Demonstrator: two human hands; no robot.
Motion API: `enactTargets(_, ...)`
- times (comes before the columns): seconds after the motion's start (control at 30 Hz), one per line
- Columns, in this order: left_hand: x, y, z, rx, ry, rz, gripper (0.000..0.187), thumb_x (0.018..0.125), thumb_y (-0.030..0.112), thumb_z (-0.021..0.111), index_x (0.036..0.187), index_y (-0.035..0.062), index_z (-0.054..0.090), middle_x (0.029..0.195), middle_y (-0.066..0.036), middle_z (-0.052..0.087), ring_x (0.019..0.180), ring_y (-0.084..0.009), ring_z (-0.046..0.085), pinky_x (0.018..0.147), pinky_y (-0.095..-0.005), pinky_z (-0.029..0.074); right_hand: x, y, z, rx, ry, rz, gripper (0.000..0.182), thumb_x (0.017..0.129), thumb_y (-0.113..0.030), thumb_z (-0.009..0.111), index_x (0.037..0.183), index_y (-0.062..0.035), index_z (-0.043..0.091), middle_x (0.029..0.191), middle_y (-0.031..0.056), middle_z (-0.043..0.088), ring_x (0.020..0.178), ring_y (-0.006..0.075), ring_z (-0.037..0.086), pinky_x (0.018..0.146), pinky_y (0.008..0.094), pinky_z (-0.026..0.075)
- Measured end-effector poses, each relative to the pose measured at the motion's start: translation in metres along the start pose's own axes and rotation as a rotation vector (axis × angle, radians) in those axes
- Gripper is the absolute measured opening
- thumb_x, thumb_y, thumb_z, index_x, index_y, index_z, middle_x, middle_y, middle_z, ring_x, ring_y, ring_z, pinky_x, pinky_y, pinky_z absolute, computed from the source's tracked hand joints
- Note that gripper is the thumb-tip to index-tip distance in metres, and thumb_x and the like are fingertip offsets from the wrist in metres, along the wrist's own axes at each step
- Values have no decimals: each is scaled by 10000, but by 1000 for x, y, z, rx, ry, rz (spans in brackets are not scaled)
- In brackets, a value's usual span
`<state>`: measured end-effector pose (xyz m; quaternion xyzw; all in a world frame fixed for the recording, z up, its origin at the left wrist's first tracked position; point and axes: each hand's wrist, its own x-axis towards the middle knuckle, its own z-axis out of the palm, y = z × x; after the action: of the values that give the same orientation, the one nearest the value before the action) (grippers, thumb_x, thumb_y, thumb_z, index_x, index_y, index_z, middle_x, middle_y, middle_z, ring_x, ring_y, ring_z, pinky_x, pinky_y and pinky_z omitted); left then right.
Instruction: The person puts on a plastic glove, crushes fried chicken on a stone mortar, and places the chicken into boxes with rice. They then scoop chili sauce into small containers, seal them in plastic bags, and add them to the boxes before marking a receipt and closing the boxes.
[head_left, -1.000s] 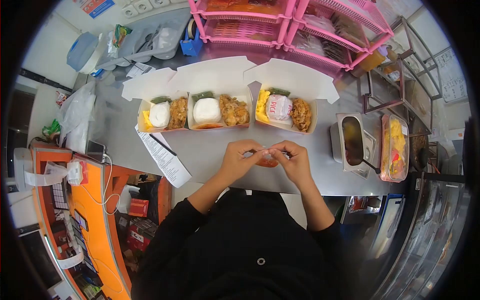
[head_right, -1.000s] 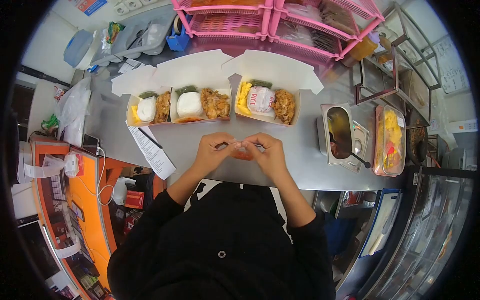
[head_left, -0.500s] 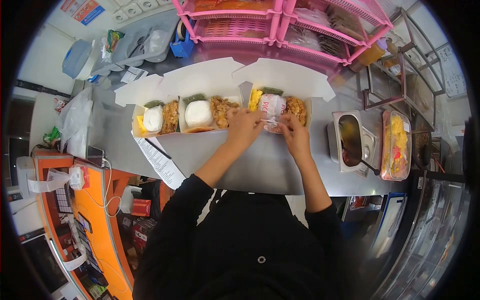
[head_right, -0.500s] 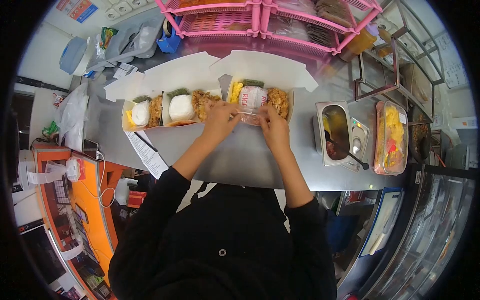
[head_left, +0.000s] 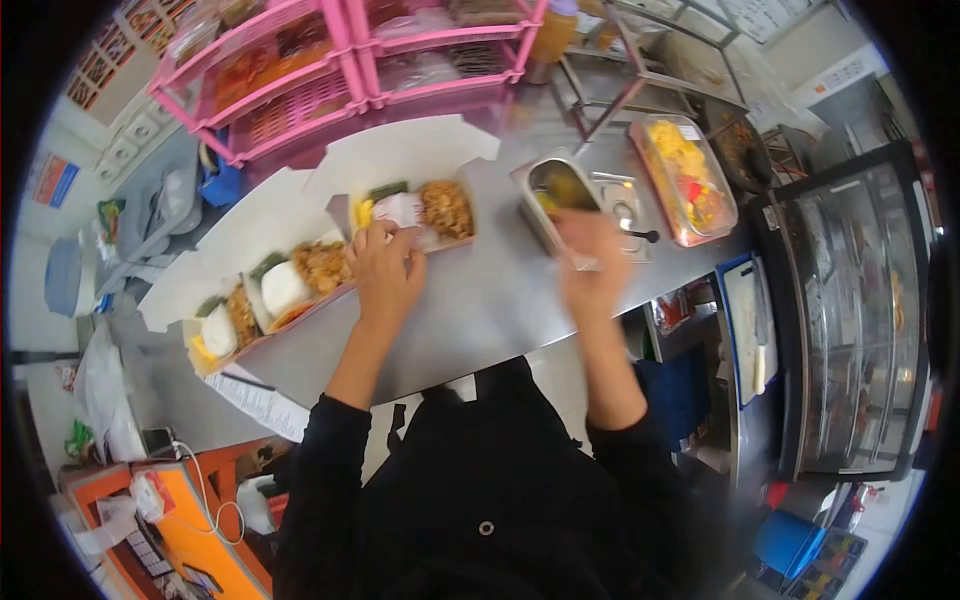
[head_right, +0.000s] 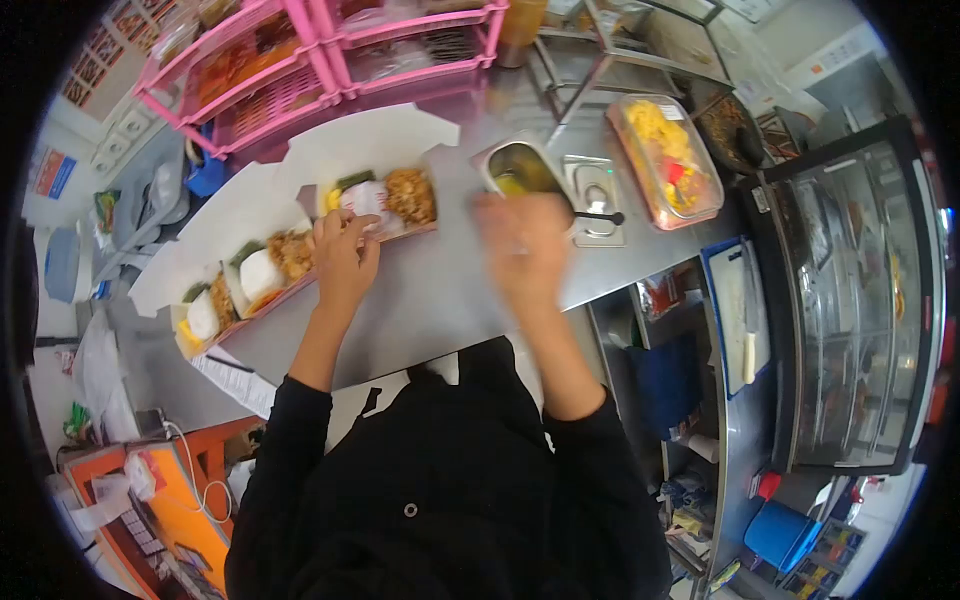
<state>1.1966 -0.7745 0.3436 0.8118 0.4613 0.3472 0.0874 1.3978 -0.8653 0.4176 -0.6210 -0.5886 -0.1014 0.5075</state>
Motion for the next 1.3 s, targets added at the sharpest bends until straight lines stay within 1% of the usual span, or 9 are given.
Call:
enactTargets(0.13, 28, 79, 22, -410, -54, 191, 284, 724, 128, 652, 1004, 78, 641, 1008, -98, 568, 995, -294, 521, 841, -401, 415, 6, 156, -89, -224, 71, 552, 253, 925, -203, 538, 989, 40, 571, 928, 199, 623, 768, 273, 634, 717, 385, 506)
enactTargets(0.2, 43, 136, 54, -518, -170, 325, 360, 728, 137, 669, 1075, 62, 613, 1088, -112, 581, 1040, -301, 527, 894, -409, 417, -51, 284, -67, -681, -329, 561, 409, 868, -296, 608, 1053, 57, 516, 1006, 264, 591, 924, 361, 614, 799, 453, 485)
enactTargets(0.37, 69, 195, 134, -383, -508, 546, 340, 755, 93, 601, 1091, 41, 590, 1013, -106, 608, 990, -276, 566, 856, -366, 466, -56, 315, -31, -837, -526, 672, 663, 694, -396, 764, 1085, 27, 436, 1122, 256, 552, 1039, 435, 540, 873, 475, 471)
enactTargets(0.5, 71, 198, 125, -187, -463, 556, 306, 763, 42, 539, 1063, 28, 596, 934, -94, 611, 913, -245, 594, 780, -328, 499, -21, 305, -55, -601, -712, 742, 859, 536, -418, 869, 1115, 50, 439, 1134, 242, 555, 1070, 398, 541, 865, 433, 481)
enactTargets(0.77, 51, 169, 111, -135, -217, 678, 253, 754, 104, 595, 986, 1, 603, 979, -91, 623, 991, -230, 595, 806, -317, 514, 64, 259, -88, 49, -843, 579, 354, 769, -202, 711, 988, 30, 557, 870, 206, 620, 786, 308, 626, 693, 417, 469)
enactTargets(0.9, 26, 161, 114, -166, -210, 667, 304, 789, 209, 630, 995, -13, 603, 1003, -98, 630, 1019, -246, 590, 821, -348, 510, 87, 184, -63, -178, -696, -30, 289, 793, -92, 585, 1069, -6, 582, 909, 181, 643, 816, 307, 650, 714, 420, 493)
enactTargets(1.0, 13, 158, 89, -270, -188, 606, 351, 859, 315, 603, 1042, 18, 632, 1033, -129, 633, 989, -268, 594, 839, -352, 512, 77, 119, -18, -438, -790, -97, 240, 797, -81, 546, 1008, 33, 570, 890, 176, 622, 728, 310, 661, 619, 396, 532)
enactTargets(1.2, -2, 130, 108, -1187, 18, -771, 432, 929, 345, 519, 1188, -2, 509, 1043, -107, 586, 861, -203, 593, 731, -312, 506, 31, 94, 35, -575, -890, -104, 263, 840, -147, 553, 985, 71, 577, 954, 169, 594, 746, 274, 675, 599, 353, 550)
enactTargets(1.3, 12, 128, 125, -1369, -113, -892, 410, 930, 284, 534, 1226, 11, 457, 1053, -81, 562, 845, -167, 591, 690, -306, 514, 41, 101, 15, -398, -931, -6, 353, 853, -214, 563, 1078, 57, 542, 956, 199, 589, 849, 377, 639, 737, 390, 529)
